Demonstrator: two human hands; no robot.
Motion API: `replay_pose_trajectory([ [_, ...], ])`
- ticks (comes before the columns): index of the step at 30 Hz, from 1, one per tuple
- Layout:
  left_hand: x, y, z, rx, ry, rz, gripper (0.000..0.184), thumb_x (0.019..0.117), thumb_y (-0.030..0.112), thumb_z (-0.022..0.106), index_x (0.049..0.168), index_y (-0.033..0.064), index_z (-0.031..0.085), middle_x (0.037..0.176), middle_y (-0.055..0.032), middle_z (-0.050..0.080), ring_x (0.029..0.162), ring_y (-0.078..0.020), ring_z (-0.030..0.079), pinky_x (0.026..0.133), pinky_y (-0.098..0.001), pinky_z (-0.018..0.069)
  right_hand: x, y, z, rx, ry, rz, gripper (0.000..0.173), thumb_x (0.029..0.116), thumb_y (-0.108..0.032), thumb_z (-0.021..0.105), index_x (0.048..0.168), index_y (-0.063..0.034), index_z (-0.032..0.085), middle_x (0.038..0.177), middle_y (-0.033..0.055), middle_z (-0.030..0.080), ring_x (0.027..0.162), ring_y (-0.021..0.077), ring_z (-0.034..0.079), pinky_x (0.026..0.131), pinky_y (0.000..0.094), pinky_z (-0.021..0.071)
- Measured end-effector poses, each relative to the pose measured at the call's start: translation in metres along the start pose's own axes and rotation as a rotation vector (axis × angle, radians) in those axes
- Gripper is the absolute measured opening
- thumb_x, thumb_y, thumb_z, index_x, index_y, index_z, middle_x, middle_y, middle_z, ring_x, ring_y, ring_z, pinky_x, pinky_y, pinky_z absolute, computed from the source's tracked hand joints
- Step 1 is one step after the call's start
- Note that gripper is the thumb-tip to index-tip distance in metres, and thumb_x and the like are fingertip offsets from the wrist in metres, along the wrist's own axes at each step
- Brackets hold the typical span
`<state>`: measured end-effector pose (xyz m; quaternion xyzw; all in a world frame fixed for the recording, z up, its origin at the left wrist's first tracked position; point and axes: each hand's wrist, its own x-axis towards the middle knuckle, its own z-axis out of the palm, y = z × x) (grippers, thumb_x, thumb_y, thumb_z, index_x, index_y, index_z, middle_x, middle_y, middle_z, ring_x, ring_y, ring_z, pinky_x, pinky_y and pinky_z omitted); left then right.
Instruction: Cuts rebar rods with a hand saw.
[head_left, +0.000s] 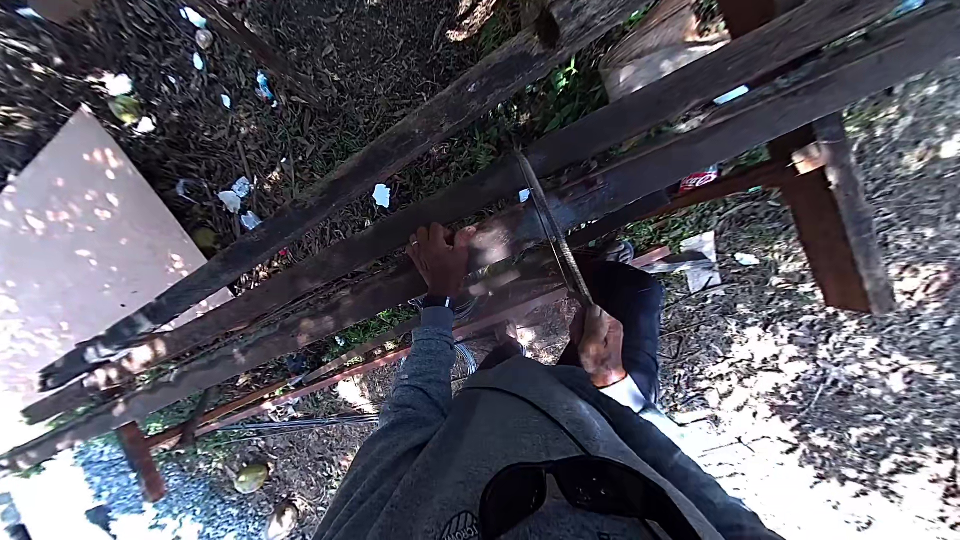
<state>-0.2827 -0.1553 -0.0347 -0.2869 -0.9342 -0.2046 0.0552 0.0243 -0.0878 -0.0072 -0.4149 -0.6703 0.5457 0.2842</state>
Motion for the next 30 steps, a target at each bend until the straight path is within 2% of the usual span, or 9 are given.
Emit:
replay_pose_trajectory([
  [3, 0.003, 0.004, -0.006, 0.001, -0.046, -0.009, 0.055, 0.0909, 0.070, 0.061, 0.089, 0.0156, 0.063, 0.095, -0.0077, 0.060, 0.100, -0.0303, 0.058, 0.096, -0.0554, 0.0432, 0.014, -0.020, 0.003, -0.078, 0.000, 0.009, 0.066, 0.1077, -0.060, 0.026, 0.074, -0.0127, 0.056, 0.056, -0.0051, 0.046, 0.048, 0.0063, 0.048, 0.046, 0.0293, 0.0445],
  [7, 0.007, 0.004, 0.001, -0.007, -0.026, -0.061, 0.057, 0.0870, 0.074, 0.062, 0.088, 0.0170, 0.066, 0.094, -0.0039, 0.062, 0.101, -0.0261, 0.060, 0.101, -0.0525, 0.0429, 0.103, -0.026, 0.053, -0.285, -0.025, 0.032, 0.075, 0.1068, -0.061, 0.015, 0.082, -0.0063, 0.060, 0.060, 0.0082, 0.050, 0.052, 0.0229, 0.054, 0.050, 0.0480, 0.0479],
  [9, 0.008, 0.003, -0.001, -0.005, -0.034, -0.057, 0.058, 0.0870, 0.074, 0.062, 0.089, 0.0171, 0.066, 0.095, -0.0042, 0.062, 0.102, -0.0266, 0.060, 0.101, -0.0527, 0.0432, 0.121, -0.029, 0.065, -0.267, -0.026, 0.060, 0.077, 0.1055, -0.064, 0.012, 0.082, -0.0086, 0.060, 0.060, 0.0106, 0.051, 0.051, 0.0257, 0.053, 0.046, 0.0499, 0.0456],
  [12, 0.000, 0.002, -0.007, -0.002, -0.063, -0.025, 0.056, 0.0889, 0.072, 0.061, 0.093, 0.0169, 0.064, 0.100, -0.0063, 0.061, 0.105, -0.0289, 0.059, 0.098, -0.0527, 0.0448, 0.104, -0.014, 0.055, -0.186, -0.030, 0.001, 0.073, 0.1071, -0.063, 0.018, 0.084, -0.0080, 0.061, 0.061, 0.0075, 0.050, 0.052, 0.0221, 0.053, 0.050, 0.0463, 0.0469],
  [15, 0.005, 0.002, 0.000, -0.016, -0.025, -0.047, 0.056, 0.0870, 0.074, 0.062, 0.088, 0.0178, 0.066, 0.095, -0.0041, 0.063, 0.101, -0.0266, 0.060, 0.097, -0.0516, 0.0442, 0.042, 0.011, 0.025, -0.112, -0.003, -0.001, 0.078, 0.1020, -0.073, 0.022, 0.080, -0.0096, 0.061, 0.060, 0.0004, 0.052, 0.054, 0.0132, 0.055, 0.053, 0.0386, 0.0513],
  [19, -0.012, -0.007, -0.006, -0.021, -0.065, 0.050, 0.053, 0.0922, 0.069, 0.060, 0.092, 0.0154, 0.060, 0.100, -0.0115, 0.057, 0.101, -0.0345, 0.056, 0.090, -0.0572, 0.0440, -0.007, -0.006, -0.001, 0.034, 0.000, 0.002, 0.060, 0.1093, -0.054, 0.028, 0.072, -0.0147, 0.055, 0.056, -0.0076, 0.047, 0.048, 0.0041, 0.047, 0.047, 0.0259, 0.0440],
  [22, 0.001, 0.001, -0.002, -0.013, -0.021, -0.019, 0.056, 0.0877, 0.073, 0.062, 0.088, 0.0173, 0.064, 0.095, -0.0057, 0.060, 0.099, -0.0285, 0.058, 0.095, -0.0528, 0.0437, 0.049, -0.023, 0.024, -0.227, 0.000, -0.022, 0.076, 0.1055, -0.065, 0.021, 0.078, -0.0064, 0.059, 0.058, 0.0014, 0.049, 0.052, 0.0127, 0.052, 0.050, 0.0369, 0.0486],
  [26, 0.001, 0.001, -0.006, 0.000, -0.085, -0.038, 0.056, 0.0898, 0.073, 0.059, 0.092, 0.0177, 0.064, 0.099, -0.0066, 0.060, 0.104, -0.0293, 0.058, 0.099, -0.0555, 0.0431, 0.115, -0.032, 0.065, -0.285, -0.011, 0.021, 0.076, 0.1073, -0.060, 0.014, 0.086, -0.0066, 0.062, 0.063, 0.0122, 0.053, 0.054, 0.0269, 0.055, 0.050, 0.0512, 0.0470],
  [30, -0.003, -0.006, -0.003, -0.005, -0.082, 0.025, 0.055, 0.0931, 0.069, 0.058, 0.095, 0.0152, 0.064, 0.100, -0.0109, 0.060, 0.102, -0.0334, 0.058, 0.092, -0.0569, 0.0451, 0.089, -0.015, 0.048, -0.178, -0.004, 0.009, 0.073, 0.1062, -0.064, 0.019, 0.081, -0.0095, 0.061, 0.060, 0.0048, 0.050, 0.053, 0.0194, 0.052, 0.052, 0.0444, 0.0469],
])
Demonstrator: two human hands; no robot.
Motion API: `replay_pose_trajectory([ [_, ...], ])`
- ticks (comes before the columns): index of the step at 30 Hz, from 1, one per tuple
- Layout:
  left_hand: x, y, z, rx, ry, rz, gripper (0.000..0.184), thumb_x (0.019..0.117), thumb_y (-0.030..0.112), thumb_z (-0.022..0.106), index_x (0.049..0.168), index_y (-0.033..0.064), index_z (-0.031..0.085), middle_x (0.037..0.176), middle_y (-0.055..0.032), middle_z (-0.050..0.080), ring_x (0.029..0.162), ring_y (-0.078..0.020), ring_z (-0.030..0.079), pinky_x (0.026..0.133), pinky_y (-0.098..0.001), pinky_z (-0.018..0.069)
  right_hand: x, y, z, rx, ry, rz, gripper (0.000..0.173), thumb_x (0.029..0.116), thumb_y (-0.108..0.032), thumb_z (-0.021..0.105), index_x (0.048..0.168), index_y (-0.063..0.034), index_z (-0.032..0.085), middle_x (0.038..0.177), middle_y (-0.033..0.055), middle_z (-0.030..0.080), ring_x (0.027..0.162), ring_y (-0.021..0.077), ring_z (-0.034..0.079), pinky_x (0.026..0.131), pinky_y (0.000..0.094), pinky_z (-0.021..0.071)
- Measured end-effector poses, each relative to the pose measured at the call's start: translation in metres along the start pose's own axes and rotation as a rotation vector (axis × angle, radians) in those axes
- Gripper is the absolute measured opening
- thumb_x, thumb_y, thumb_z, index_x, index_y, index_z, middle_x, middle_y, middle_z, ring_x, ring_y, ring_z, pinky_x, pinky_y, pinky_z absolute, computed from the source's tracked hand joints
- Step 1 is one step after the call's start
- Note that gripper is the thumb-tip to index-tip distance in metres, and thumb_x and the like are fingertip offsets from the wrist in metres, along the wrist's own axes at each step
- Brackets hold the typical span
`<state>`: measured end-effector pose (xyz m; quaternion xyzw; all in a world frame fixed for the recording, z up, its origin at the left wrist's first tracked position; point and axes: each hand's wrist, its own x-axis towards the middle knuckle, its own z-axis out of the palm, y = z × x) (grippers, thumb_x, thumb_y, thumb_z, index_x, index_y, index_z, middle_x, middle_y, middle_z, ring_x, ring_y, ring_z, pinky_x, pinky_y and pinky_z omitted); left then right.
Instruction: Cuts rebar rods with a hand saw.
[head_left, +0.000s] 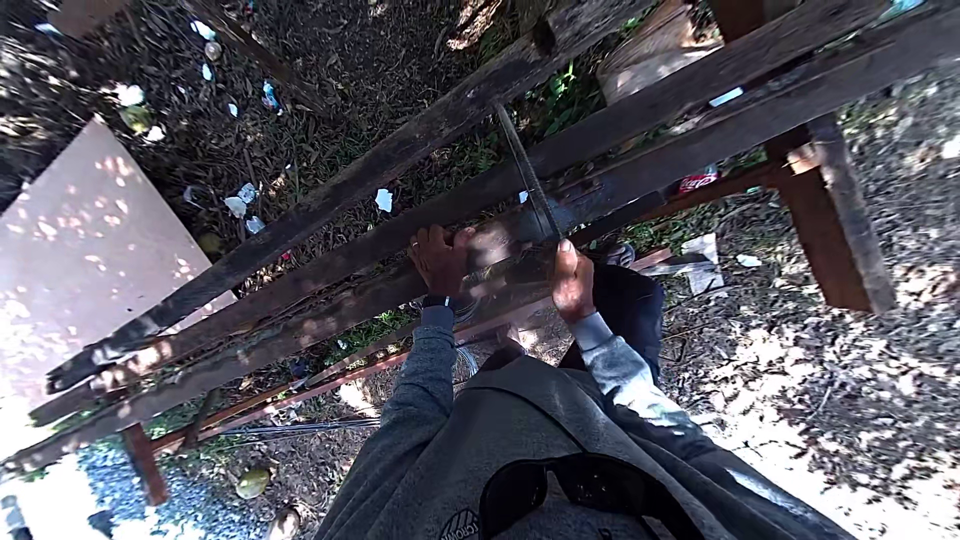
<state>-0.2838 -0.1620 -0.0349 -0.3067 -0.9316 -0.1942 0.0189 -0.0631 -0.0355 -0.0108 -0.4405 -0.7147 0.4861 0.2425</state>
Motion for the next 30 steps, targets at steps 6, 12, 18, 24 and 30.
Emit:
replay_pose_trajectory([
  [6, -0.007, -0.001, -0.002, 0.005, 0.013, 0.024, 0.055, 0.0933, 0.070, 0.057, 0.094, 0.0147, 0.061, 0.100, -0.0118, 0.058, 0.100, -0.0341, 0.057, 0.088, -0.0573, 0.0450, -0.096, 0.025, -0.039, 0.148, 0.032, -0.039, 0.063, 0.1098, -0.053, 0.025, 0.074, -0.0123, 0.057, 0.056, -0.0049, 0.047, 0.048, 0.0065, 0.048, 0.047, 0.0287, 0.0442],
  [12, 0.009, 0.006, 0.005, -0.013, 0.065, -0.070, 0.056, 0.0878, 0.074, 0.061, 0.087, 0.0186, 0.065, 0.092, -0.0025, 0.060, 0.099, -0.0250, 0.059, 0.097, -0.0507, 0.0439, 0.015, -0.014, 0.012, -0.109, 0.024, 0.000, 0.075, 0.1062, -0.064, 0.019, 0.081, -0.0070, 0.061, 0.062, 0.0091, 0.053, 0.055, 0.0228, 0.056, 0.051, 0.0482, 0.0488],
  [18, -0.002, -0.003, -0.001, -0.004, -0.003, 0.006, 0.055, 0.0933, 0.071, 0.055, 0.095, 0.0162, 0.064, 0.102, -0.0111, 0.060, 0.103, -0.0344, 0.057, 0.091, -0.0576, 0.0447, 0.003, 0.001, 0.004, -0.019, -0.012, -0.015, 0.074, 0.1067, -0.063, 0.017, 0.084, -0.0081, 0.061, 0.062, 0.0069, 0.051, 0.055, 0.0216, 0.054, 0.052, 0.0462, 0.0475],
  [24, 0.001, 0.006, -0.001, -0.018, 0.054, -0.039, 0.056, 0.0886, 0.073, 0.060, 0.091, 0.0171, 0.065, 0.096, -0.0056, 0.062, 0.101, -0.0287, 0.059, 0.096, -0.0549, 0.0435, -0.090, 0.013, -0.043, 0.108, 0.023, -0.013, 0.064, 0.1089, -0.057, 0.025, 0.074, -0.0129, 0.056, 0.055, -0.0050, 0.047, 0.048, 0.0066, 0.048, 0.046, 0.0294, 0.0445],
  [30, -0.014, 0.002, -0.011, -0.007, 0.004, 0.012, 0.054, 0.0903, 0.070, 0.062, 0.093, 0.0155, 0.062, 0.100, -0.0107, 0.058, 0.101, -0.0331, 0.057, 0.092, -0.0556, 0.0453, 0.019, -0.021, 0.015, -0.139, 0.000, 0.045, 0.074, 0.1075, -0.058, 0.015, 0.089, -0.0064, 0.064, 0.064, 0.0124, 0.055, 0.057, 0.0281, 0.057, 0.053, 0.0521, 0.0480],
])
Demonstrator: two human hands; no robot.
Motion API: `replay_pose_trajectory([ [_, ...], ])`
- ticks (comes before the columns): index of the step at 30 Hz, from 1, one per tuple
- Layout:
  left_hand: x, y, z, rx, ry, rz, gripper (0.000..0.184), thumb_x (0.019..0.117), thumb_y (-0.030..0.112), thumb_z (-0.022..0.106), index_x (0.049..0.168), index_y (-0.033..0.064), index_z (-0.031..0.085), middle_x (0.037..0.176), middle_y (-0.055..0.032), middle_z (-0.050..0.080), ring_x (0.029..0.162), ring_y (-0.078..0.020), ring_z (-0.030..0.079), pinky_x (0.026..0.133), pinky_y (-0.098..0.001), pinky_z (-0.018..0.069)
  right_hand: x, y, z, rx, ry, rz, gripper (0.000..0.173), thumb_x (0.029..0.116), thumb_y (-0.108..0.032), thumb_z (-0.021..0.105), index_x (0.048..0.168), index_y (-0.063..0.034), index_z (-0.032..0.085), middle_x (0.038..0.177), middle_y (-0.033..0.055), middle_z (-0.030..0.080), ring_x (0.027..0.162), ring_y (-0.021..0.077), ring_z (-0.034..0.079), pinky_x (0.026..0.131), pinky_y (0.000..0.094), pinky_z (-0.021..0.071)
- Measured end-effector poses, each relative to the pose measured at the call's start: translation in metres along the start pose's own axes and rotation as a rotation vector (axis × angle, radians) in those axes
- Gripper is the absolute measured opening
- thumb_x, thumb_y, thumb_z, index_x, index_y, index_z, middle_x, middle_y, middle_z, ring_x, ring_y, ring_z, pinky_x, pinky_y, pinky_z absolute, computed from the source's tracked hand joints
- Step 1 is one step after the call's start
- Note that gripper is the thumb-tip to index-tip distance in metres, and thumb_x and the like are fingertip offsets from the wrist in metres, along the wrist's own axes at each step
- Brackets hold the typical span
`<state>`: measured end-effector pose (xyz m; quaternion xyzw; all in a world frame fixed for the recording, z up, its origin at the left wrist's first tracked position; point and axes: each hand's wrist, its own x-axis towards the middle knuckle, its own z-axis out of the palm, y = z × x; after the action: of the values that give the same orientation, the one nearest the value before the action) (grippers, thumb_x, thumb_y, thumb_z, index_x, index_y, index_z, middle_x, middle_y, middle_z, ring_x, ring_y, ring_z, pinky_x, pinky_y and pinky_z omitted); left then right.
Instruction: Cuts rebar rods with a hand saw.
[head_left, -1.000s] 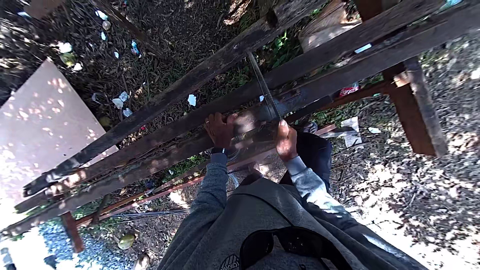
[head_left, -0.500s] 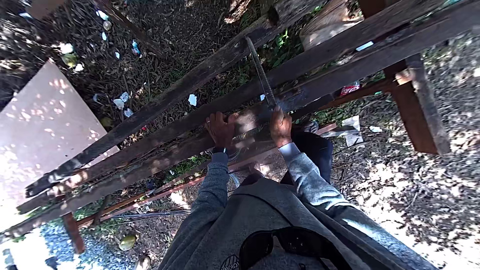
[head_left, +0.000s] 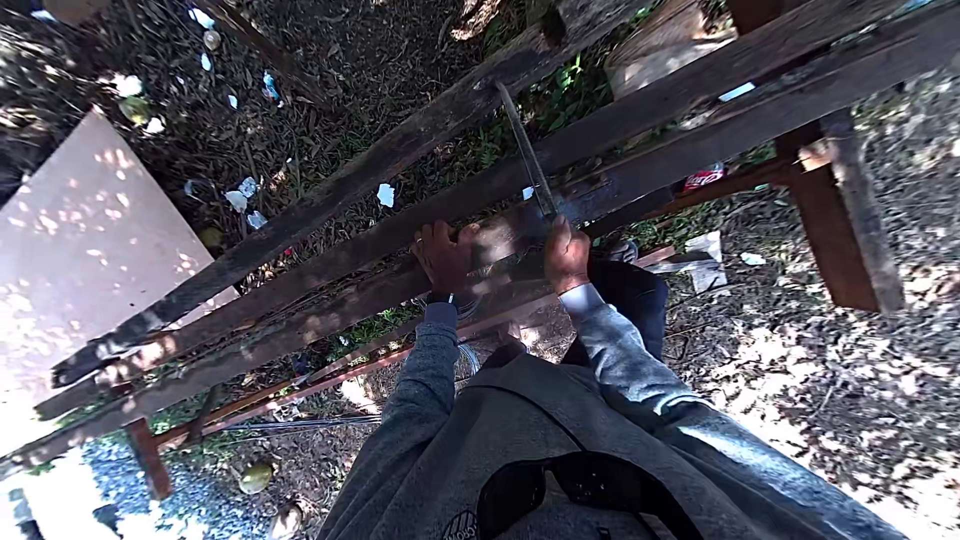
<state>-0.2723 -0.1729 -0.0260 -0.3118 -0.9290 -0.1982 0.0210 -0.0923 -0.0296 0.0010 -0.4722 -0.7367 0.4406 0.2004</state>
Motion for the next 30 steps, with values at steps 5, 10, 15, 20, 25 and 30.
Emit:
replay_pose_trajectory([
  [5, 0.001, -0.005, 0.003, -0.003, 0.034, 0.017, 0.055, 0.0892, 0.072, 0.061, 0.095, 0.0179, 0.062, 0.101, -0.0089, 0.058, 0.102, -0.0316, 0.057, 0.092, -0.0541, 0.0459, -0.011, 0.023, -0.004, 0.141, 0.011, -0.073, 0.074, 0.1073, -0.062, 0.019, 0.086, -0.0072, 0.063, 0.063, 0.0067, 0.053, 0.056, 0.0206, 0.055, 0.054, 0.0457, 0.0496],
  [10, 0.004, -0.004, 0.006, -0.003, 0.022, 0.023, 0.056, 0.0909, 0.073, 0.057, 0.094, 0.0169, 0.061, 0.099, -0.0096, 0.058, 0.100, -0.0318, 0.057, 0.090, -0.0555, 0.0451, -0.102, 0.064, -0.039, 0.296, 0.007, -0.044, 0.067, 0.1076, -0.060, 0.025, 0.074, -0.0120, 0.057, 0.058, -0.0043, 0.050, 0.051, 0.0075, 0.051, 0.050, 0.0304, 0.0466],
  [15, 0.007, -0.004, 0.004, -0.019, 0.015, 0.033, 0.054, 0.0910, 0.071, 0.060, 0.096, 0.0166, 0.061, 0.099, -0.0096, 0.058, 0.100, -0.0322, 0.057, 0.090, -0.0547, 0.0457, -0.045, 0.020, -0.022, 0.054, 0.031, -0.083, 0.071, 0.1076, -0.056, 0.023, 0.077, -0.0039, 0.061, 0.060, 0.0053, 0.052, 0.055, 0.0163, 0.055, 0.054, 0.0404, 0.0491],
  [20, 0.009, -0.001, 0.004, -0.018, 0.000, 0.013, 0.056, 0.0909, 0.074, 0.057, 0.097, 0.0181, 0.062, 0.103, -0.0094, 0.059, 0.105, -0.0326, 0.057, 0.094, -0.0578, 0.0455, 0.021, -0.003, 0.010, 0.040, -0.001, 0.004, 0.078, 0.1043, -0.068, 0.015, 0.087, -0.0085, 0.063, 0.070, 0.0134, 0.058, 0.064, 0.0294, 0.060, 0.057, 0.0550, 0.0500],
  [25, 0.027, 0.004, 0.014, -0.009, 0.024, -0.081, 0.058, 0.0886, 0.076, 0.057, 0.090, 0.0182, 0.065, 0.095, -0.0051, 0.061, 0.100, -0.0282, 0.058, 0.096, -0.0548, 0.0441, 0.013, -0.005, -0.001, 0.176, 0.073, -0.171, 0.067, 0.1088, -0.055, 0.026, 0.078, -0.0082, 0.062, 0.059, 0.0030, 0.052, 0.053, 0.0175, 0.054, 0.053, 0.0424, 0.0487],
  [30, 0.030, 0.006, 0.012, 0.005, 0.025, -0.071, 0.058, 0.0888, 0.074, 0.059, 0.089, 0.0165, 0.067, 0.093, -0.0049, 0.064, 0.097, -0.0273, 0.061, 0.093, -0.0523, 0.0468, 0.008, -0.035, -0.003, 0.109, 0.064, -0.280, 0.067, 0.1071, -0.057, 0.025, 0.080, -0.0086, 0.063, 0.061, 0.0040, 0.056, 0.056, 0.0176, 0.059, 0.053, 0.0423, 0.0510],
])
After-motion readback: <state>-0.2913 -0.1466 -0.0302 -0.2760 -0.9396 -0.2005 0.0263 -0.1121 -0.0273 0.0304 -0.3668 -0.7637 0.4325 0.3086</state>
